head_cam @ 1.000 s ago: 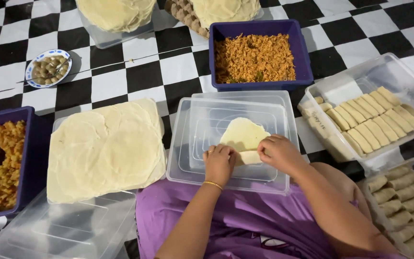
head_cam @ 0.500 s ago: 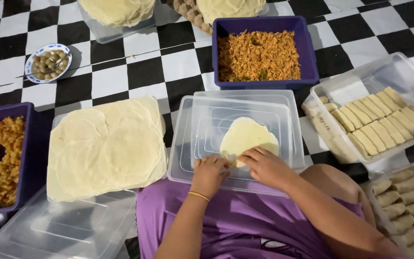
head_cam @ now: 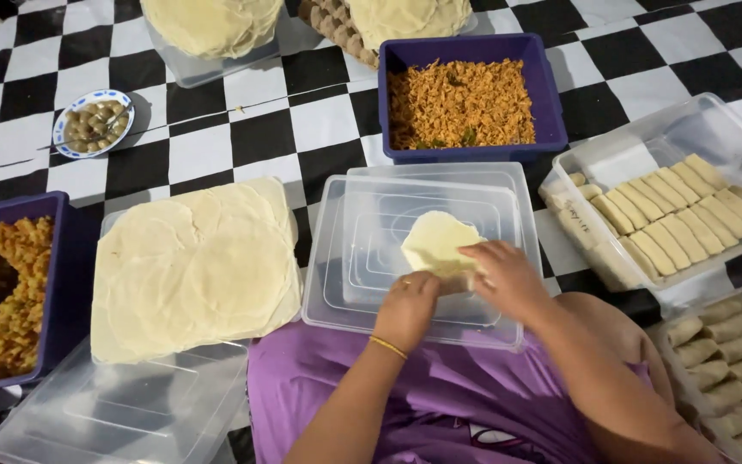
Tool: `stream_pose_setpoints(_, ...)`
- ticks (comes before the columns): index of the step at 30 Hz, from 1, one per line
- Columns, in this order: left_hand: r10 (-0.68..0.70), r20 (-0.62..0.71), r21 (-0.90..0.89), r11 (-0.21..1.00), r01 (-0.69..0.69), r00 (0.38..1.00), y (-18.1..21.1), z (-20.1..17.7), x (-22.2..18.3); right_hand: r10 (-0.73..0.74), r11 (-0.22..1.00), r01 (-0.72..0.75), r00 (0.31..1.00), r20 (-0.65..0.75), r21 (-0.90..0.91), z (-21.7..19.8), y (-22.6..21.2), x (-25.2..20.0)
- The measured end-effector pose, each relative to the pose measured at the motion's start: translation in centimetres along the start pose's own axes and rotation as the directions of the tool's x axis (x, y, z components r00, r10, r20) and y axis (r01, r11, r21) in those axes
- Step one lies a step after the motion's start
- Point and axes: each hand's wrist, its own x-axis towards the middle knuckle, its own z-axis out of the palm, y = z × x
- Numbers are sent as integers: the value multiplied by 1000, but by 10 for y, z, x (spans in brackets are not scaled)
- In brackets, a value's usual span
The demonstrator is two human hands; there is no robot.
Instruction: Assembling spring rolls by placing filling on wrappers and rolling them into cylinders
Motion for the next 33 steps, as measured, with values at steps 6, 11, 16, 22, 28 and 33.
stream_pose_setpoints(6, 97, -4, 4, 995, -97, 995, 13, 3, -2, 182, 980, -153, 945, 272, -124, -43, 10, -20)
stream_pose_setpoints(11, -8, 70, -102, 995, 15, 998, 19, -4, -4, 182, 982, -170, 966, 184, -79, -38, 5, -22)
stream_pose_setpoints(16, -261, 30, -278, 925, 258, 965, 4, -5, -1, 270, 962, -268, 918, 290, -48, -51, -10, -19)
stream_pose_setpoints(22, -522, -7, -235, 830, 506, 853, -23, 14, -4, 322, 945, -325, 944, 71, 27, -33, -16, -17)
stream_pose_setpoints(28, -472, -36, -132, 876, 464, 881, -33, 36, -13, -59, 993, 70, 992, -108, 96, -4, -10, -13)
stream_pose_setpoints(33, -418, -26, -145, 900, 410, 908, -29, 27, -13, -255, 965, 257, 966, -36, 47, -13, -16, -10)
